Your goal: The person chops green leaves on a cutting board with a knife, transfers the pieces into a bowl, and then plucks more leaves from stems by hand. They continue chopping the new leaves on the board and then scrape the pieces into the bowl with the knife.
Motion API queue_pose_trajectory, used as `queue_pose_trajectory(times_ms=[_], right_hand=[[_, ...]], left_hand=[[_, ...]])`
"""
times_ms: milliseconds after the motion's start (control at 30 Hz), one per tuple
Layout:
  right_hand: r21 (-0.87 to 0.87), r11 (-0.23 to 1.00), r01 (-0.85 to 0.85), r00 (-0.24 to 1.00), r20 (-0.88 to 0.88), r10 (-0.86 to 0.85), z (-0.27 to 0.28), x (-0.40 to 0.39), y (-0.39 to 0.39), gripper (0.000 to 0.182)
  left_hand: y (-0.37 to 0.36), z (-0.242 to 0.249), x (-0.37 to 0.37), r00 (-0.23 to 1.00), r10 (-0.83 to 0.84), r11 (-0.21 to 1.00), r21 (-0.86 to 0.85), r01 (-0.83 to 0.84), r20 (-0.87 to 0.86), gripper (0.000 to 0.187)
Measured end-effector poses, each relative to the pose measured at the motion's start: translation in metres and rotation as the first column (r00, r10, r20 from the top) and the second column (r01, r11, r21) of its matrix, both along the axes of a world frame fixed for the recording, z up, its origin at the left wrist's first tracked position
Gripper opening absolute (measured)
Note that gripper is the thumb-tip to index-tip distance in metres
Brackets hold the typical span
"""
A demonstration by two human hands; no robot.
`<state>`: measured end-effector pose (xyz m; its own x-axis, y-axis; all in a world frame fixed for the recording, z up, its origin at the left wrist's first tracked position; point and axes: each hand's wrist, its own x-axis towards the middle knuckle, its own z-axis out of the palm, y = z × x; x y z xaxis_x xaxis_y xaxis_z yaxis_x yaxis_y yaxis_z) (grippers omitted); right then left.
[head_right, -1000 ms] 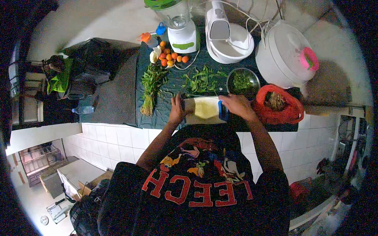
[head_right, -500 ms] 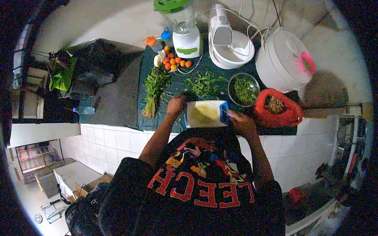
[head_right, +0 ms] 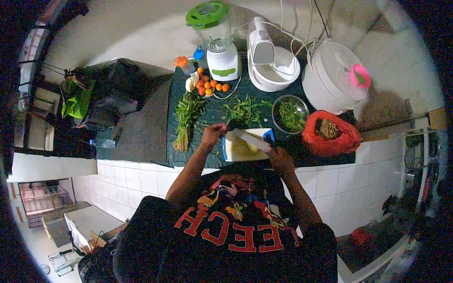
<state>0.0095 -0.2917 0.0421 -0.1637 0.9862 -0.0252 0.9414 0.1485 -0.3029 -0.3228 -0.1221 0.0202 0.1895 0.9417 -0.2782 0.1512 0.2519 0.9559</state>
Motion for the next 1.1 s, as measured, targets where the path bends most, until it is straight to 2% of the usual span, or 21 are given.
queue_pose_trajectory(times_ms=[33, 67, 133, 200, 267, 300, 333, 367, 400, 467, 533, 600, 633, 667, 733, 900, 933, 967, 1000, 1067, 1100], right_hand=[[0.105, 0.994, -0.030, 0.999, 0.027, 0.027, -0.006, -0.006, 0.002, 0.038], [0.106, 0.994, -0.025, 0.999, 0.026, 0.022, -0.013, -0.012, 0.004, 0.038], [0.144, 0.985, -0.096, 0.985, 0.155, 0.074, -0.015, -0.031, 0.017, 0.037], [0.172, 0.979, -0.111, 0.978, 0.193, 0.077, -0.006, -0.043, 0.028, 0.039], [0.205, 0.970, -0.132, 0.970, 0.229, 0.084, 0.020, -0.060, 0.043, 0.040], [0.200, 0.977, -0.068, 0.997, -0.029, 0.075, 0.046, -0.070, 0.054, 0.032], [0.177, 0.984, -0.008, 0.957, -0.285, 0.059, 0.061, -0.079, 0.065, 0.025], [-0.066, 0.998, 0.005, 0.811, -0.583, -0.043, 0.060, -0.085, 0.078, 0.034], [-0.066, 0.998, 0.007, 0.812, -0.582, -0.044, 0.066, -0.094, 0.084, 0.034], [-0.213, 0.977, 0.009, 0.456, -0.869, -0.193, 0.080, -0.111, 0.091, 0.040], [-0.246, 0.969, -0.007, 0.498, -0.841, -0.209, 0.078, -0.115, 0.096, 0.038], [-0.131, 0.991, 0.020, 0.398, -0.909, -0.128, 0.080, -0.120, 0.096, 0.032], [-0.109, 0.993, 0.052, 0.487, -0.865, -0.120, 0.100, -0.120, 0.092, 0.028], [-0.105, 0.993, 0.048, 0.493, -0.862, -0.115, 0.115, -0.119, 0.089, 0.028], [-0.130, 0.990, 0.051, 0.626, -0.768, -0.133, 0.131, -0.115, 0.082, 0.024], [-0.122, 0.982, 0.147, 0.626, -0.757, -0.187, 0.128, -0.107, 0.073, 0.022], [-0.262, 0.938, 0.226, 0.434, -0.836, -0.337, 0.131, -0.106, 0.071, 0.023], [-0.410, 0.871, 0.270, 0.213, -0.857, -0.469, 0.133, -0.106, 0.070, 0.024], [-0.412, 0.869, 0.273, 0.217, -0.854, -0.473, 0.138, -0.107, 0.070, 0.024], [-0.430, 0.840, 0.331, 0.111, -0.866, -0.487, 0.146, -0.112, 0.068, 0.025], [-0.413, 0.846, 0.336, 0.055, -0.888, -0.456, 0.155, -0.120, 0.068, 0.026]], left_hand=[[-0.005, 0.009, 0.002, 0.995, -0.013, 0.987, -0.157, 0.029, 0.104, 0.026], [-0.011, 0.018, 0.003, 0.978, -0.010, 0.949, -0.307, 0.075, 0.207, 0.030], [-0.015, 0.021, -0.001, 0.954, -0.007, 0.935, -0.336, 0.112, 0.298, 0.030], [-0.016, 0.013, -0.005, 0.831, 0.026, 0.900, -0.376, 0.223, 0.555, 0.024], [-0.026, 0.046, 0.002, 0.854, 0.106, 0.891, -0.430, 0.146, 0.510, 0.021], [-0.027, 0.063, 0.006, 0.868, 0.182, 0.877, -0.475, 0.069, 0.462, 0.017], [-0.026, 0.068, 0.005, 0.868, 0.182, 0.879, -0.471, 0.067, 0.463, 0.017], [-0.028, 0.070, 0.004, 0.844, 0.142, 0.885, -0.449, 0.126, 0.517, 0.015], [-0.029, 0.073, 0.005, 0.816, 0.100, 0.887, -0.423, 0.186, 0.569, 0.013], [-0.034, 0.090, 0.011, 0.797, 0.137, 0.877, -0.447, 0.178, 0.587, 0.015], [-0.036, 0.106, 0.014, 0.734, 0.116, 0.888, -0.401, 0.224, 0.669, 0.015], [-0.037, 0.109, 0.016, 0.780, 0.132, 0.893, -0.416, 0.174, 0.612, 0.014], [-0.038, 0.109, 0.016, 0.824, 0.154, 0.892, -0.435, 0.121, 0.545, 0.013], [-0.039, 0.109, 0.015, 0.820, 0.156, 0.894, -0.431, 0.120, 0.551, 0.013], [-0.042, 0.116, 0.013, 0.833, 0.107, 0.908, -0.394, 0.141, 0.543, 0.019], [-0.046, 0.136, 0.015, 0.813, 0.101, 0.903, -0.396, 0.167, 0.573, 0.035], [-0.045, 0.136, 0.016, 0.787, 0.100, 0.892, -0.406, 0.201, 0.609, 0.041], [-0.045, 0.136, 0.017, 0.756, 0.204, 0.846, -0.501, 0.183, 0.621, 0.036], [-0.045, 0.134, 0.020, 0.753, 0.206, 0.844, -0.503, 0.187, 0.625, 0.036], [-0.045, 0.130, 0.025, 0.711, 0.272, 0.792, -0.571, 0.217, 0.648, 0.029], [-0.047, 0.130, 0.028, 0.707, 0.194, 0.823, -0.505, 0.260, 0.680, 0.023]])
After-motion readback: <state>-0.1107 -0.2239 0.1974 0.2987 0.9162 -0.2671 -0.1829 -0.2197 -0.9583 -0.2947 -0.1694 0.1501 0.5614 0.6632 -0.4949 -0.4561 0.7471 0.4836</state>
